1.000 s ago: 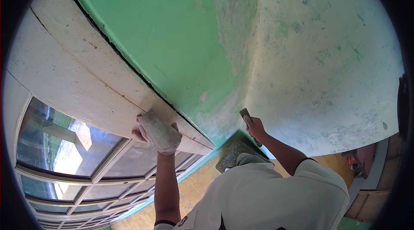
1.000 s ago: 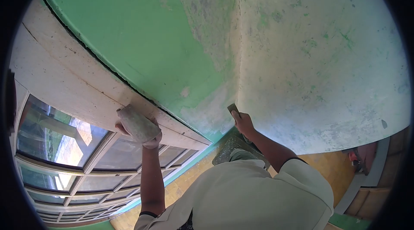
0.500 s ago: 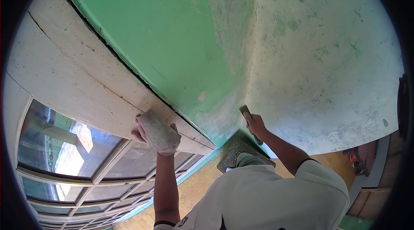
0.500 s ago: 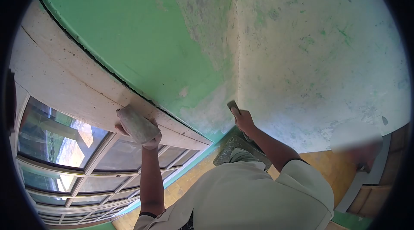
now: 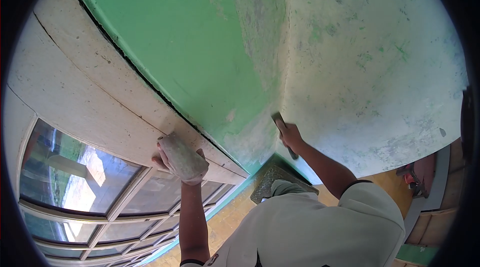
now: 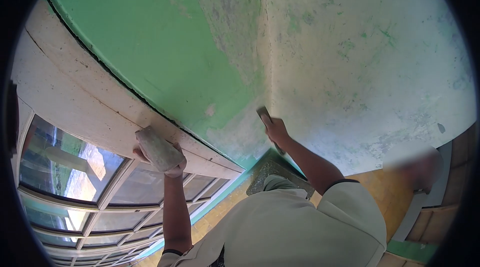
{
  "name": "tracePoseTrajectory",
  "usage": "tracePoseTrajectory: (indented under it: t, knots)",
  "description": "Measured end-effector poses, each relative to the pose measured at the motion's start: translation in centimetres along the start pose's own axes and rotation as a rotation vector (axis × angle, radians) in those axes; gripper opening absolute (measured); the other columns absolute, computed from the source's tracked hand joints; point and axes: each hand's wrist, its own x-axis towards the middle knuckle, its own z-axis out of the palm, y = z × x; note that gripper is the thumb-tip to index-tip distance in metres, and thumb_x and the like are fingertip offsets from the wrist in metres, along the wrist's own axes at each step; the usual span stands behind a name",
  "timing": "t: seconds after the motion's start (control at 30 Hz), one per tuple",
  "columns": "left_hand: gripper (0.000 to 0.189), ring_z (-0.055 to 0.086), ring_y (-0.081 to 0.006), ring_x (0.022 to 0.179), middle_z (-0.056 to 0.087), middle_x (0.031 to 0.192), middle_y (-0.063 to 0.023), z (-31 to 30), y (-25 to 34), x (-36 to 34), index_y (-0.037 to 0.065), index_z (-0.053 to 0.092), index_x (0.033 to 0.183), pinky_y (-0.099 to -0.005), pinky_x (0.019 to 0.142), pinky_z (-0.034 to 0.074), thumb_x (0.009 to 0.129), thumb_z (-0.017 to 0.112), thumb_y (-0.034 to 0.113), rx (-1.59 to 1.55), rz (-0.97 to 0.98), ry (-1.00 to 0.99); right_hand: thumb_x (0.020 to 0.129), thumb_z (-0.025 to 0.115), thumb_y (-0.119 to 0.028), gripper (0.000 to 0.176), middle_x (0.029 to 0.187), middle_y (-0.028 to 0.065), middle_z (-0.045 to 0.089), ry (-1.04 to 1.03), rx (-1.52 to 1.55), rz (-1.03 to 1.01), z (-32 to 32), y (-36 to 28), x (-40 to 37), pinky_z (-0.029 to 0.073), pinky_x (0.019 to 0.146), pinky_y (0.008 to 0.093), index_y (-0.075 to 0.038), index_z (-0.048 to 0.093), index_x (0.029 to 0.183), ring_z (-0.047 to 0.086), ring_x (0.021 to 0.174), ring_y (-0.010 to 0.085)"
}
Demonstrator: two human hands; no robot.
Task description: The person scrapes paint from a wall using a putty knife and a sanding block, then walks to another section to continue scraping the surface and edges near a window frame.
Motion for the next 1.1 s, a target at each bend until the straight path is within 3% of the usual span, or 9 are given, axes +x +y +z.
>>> tracePoseTrajectory:
  t: [0.2, 0.3, 0.37, 0.47, 0.53, 0.7, 0.87, 1.03, 1.1]
  knots:
    - [0.082, 0.027, -0.0172, 0.131, 0.017, 0.147, -0.0022, -0.6, 4.0, 1.9, 0.017, -0.005, 0.143, -0.0344, 0.108, 0.027, 0.087, 0.053, 0.031, 0.445, 0.375, 0.18, 0.089, 0.051, -0.048, 0.051, 0.046, -0.0001, 0.04, 0.019, 0.159, -0.1, 0.0, -5.4, 0.5, 0.029, 0.033, 0.0254, -0.01, 0.044, 0.057, 0.036, 0.034, 0.0085]
    - [0.092, 0.022, -0.0219, 0.134, 0.015, 0.148, -0.0088, -0.3, -0.1, 0.4, 0.011, -0.001, 0.144, -0.0357, 0.111, 0.019, 0.079, 0.062, 0.025, 0.225, 0.191, 0.026, 0.089, 0.051, -0.048, 0.053, 0.044, 0.001, 0.041, 0.028, -0.011, 0.021, -1.3, -1.3, -2.2, 0.033, 0.032, 0.0274, -0.007, 0.046, 0.055, 0.04, 0.032, 0.0112]
    - [0.093, 0.019, -0.025, 0.135, 0.014, 0.148, -0.0122, -0.8, 2.8, 1.6, 0.007, 0.001, 0.143, -0.0368, 0.111, 0.015, 0.076, 0.064, 0.024, 0.354, 0.302, 0.083, 0.088, 0.051, -0.048, 0.053, 0.044, 0.0011, 0.042, 0.008, -0.084, 0.107, -1.6, 3.0, -2.7, 0.033, 0.033, 0.0276, -0.007, 0.048, 0.055, 0.04, 0.031, 0.0118]
    - [0.092, 0.015, -0.0298, 0.136, 0.014, 0.147, -0.0167, -1.1, 3.2, 1.9, 0.003, 0.006, 0.143, -0.0391, 0.112, 0.009, 0.075, 0.064, 0.022, 0.441, 0.422, 0.125, 0.088, 0.052, -0.05, 0.051, 0.046, 0.0005, 0.042, 0.028, -0.073, 0.004, -0.1, -0.7, -0.2, 0.029, 0.033, 0.0269, -0.009, 0.045, 0.058, 0.036, 0.032, 0.0104]
    - [0.089, 0.014, -0.0314, 0.137, 0.014, 0.147, -0.0179, -0.9, 3.4, 1.7, 0.001, 0.009, 0.142, -0.0402, 0.111, 0.007, 0.075, 0.064, 0.022, 0.387, 0.441, 0.108, 0.089, 0.051, -0.048, 0.049, 0.046, -0.0002, 0.04, -0.032, 0.204, -0.121, 2.0, -6.6, 2.3, 0.028, 0.033, 0.0267, -0.01, 0.043, 0.059, 0.034, 0.033, 0.0093]
    - [0.086, 0.014, -0.0325, 0.137, 0.014, 0.147, -0.0187, -1.0, 4.0, 2.3, 0.001, 0.013, 0.142, -0.0411, 0.111, 0.003, 0.075, 0.064, 0.021, 0.422, 0.48, 0.166, 0.089, 0.051, -0.049, 0.051, 0.046, -0.0001, 0.04, -0.047, 0.144, -0.06, -0.2, -5.8, -0.5, 0.03, 0.034, 0.0266, -0.009, 0.043, 0.058, 0.035, 0.034, 0.0097]
    - [0.089, 0.016, -0.0318, 0.136, 0.014, 0.147, -0.0179, -0.8, 4.0, 2.3, 0.001, 0.008, 0.142, -0.0405, 0.112, 0.008, 0.076, 0.062, 0.022, 0.456, 0.476, 0.161, 0.088, 0.051, -0.051, 0.054, 0.045, 0.0006, 0.041, -0.04, 0.016, 0.107, -0.7, 0.3, -2.1, 0.032, 0.034, 0.027, -0.008, 0.044, 0.055, 0.038, 0.032, 0.0112]
    - [0.096, 0.02, -0.0277, 0.135, 0.014, 0.147, -0.015, -1.0, 2.7, 1.6, 0.003, 0.001, 0.143, -0.0376, 0.112, 0.014, 0.075, 0.065, 0.026, 0.481, 0.456, 0.14, 0.088, 0.051, -0.05, 0.054, 0.044, 0.0007, 0.04, -0.039, 0.12, -0.039, 1.1, -6.2, 1.9, 0.031, 0.034, 0.0275, -0.009, 0.045, 0.054, 0.039, 0.033, 0.0109]
    - [0.097, 0.022, -0.0223, 0.134, 0.014, 0.148, -0.0096, -0.3, 1.4, 1.1, 0.009, -0.003, 0.143, -0.0358, 0.112, 0.016, 0.077, 0.065, 0.027, 0.33, 0.285, 0.088, 0.088, 0.05, -0.05, 0.054, 0.044, 0.0006, 0.04, -0.073, 0.204, -0.033, 0.2, -7.6, 1.5, 0.031, 0.034, 0.0276, -0.009, 0.045, 0.054, 0.039, 0.034, 0.0107]
